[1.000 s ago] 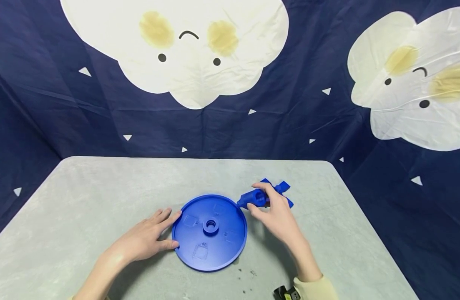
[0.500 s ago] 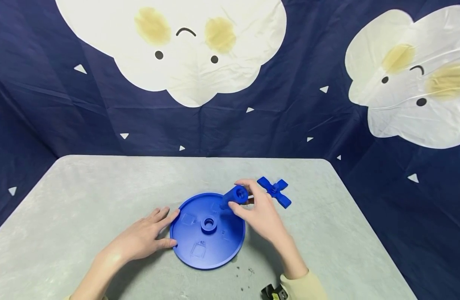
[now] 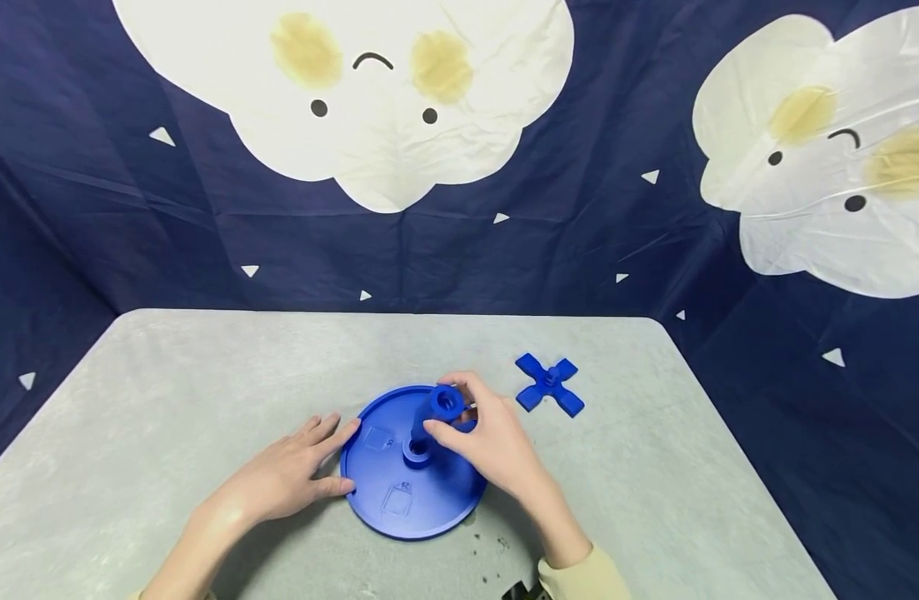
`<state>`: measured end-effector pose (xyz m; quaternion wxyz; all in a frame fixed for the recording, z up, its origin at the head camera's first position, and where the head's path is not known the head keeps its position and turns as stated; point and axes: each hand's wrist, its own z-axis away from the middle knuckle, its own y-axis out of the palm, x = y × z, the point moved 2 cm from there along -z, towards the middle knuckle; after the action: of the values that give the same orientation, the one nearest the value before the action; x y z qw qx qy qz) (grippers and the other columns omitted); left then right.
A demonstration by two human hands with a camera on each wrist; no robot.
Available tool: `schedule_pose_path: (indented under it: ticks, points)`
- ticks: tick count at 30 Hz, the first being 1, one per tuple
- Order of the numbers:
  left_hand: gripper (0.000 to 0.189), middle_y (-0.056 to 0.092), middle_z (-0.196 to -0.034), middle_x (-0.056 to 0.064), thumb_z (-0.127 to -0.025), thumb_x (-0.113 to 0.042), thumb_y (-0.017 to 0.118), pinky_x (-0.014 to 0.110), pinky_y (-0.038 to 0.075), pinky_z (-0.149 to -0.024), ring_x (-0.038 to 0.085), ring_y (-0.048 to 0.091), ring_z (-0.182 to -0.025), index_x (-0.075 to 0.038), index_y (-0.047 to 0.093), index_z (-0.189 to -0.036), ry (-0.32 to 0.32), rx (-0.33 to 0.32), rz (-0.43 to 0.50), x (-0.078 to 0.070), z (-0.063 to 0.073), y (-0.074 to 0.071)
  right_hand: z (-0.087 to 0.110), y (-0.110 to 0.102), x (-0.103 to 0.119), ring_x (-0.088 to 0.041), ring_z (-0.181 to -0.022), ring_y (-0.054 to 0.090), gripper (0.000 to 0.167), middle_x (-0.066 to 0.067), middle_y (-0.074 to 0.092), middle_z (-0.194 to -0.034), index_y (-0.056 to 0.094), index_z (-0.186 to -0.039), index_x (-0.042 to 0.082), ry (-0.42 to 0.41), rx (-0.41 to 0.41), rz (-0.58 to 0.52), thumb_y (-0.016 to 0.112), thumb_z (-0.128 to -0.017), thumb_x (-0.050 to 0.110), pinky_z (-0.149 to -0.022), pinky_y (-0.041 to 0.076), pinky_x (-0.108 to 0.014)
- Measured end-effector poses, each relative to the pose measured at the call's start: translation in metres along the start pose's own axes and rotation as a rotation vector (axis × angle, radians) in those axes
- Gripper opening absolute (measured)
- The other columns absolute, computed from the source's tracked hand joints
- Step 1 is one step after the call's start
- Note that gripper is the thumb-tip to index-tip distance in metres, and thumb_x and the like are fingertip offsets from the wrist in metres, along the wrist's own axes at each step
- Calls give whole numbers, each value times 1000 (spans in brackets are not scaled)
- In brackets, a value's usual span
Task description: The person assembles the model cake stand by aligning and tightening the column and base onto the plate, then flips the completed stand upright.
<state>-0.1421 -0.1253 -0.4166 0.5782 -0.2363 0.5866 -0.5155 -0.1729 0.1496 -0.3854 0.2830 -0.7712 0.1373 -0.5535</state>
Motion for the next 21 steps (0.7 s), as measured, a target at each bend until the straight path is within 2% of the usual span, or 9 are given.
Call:
schedule_pose_path:
  ticks: [7,15,21]
  points:
    - [82,37,-164,25,-91,-50,73,74,30,-117,52,29,-153,-15,43,-158,0,0,-3,1,0,0,1,5,0,-13,-98,71,45,4,75,-117,63,-126,25,-58,17,30,84,-87,31,-83,63,-36]
    - [81,38,-163,26,-90,-50,73,74,30,-117,52,30,-152,-14,44,-157,1,3,-2,-2,1,-1,3,9,-1,-8,-94,72,47,7,72,-125,63,-130,29,-70,60,92,82,-88,38,-83,61,-28]
    - [81,38,-163,25,-90,-49,74,73,30,-117,52,31,-152,-15,44,-157,-3,4,1,-2,2,-2,4,13,1,-9,-99,70,48,12,70,-129,61,-135,35,-81,128,109,78,-91,43,-86,62,-35]
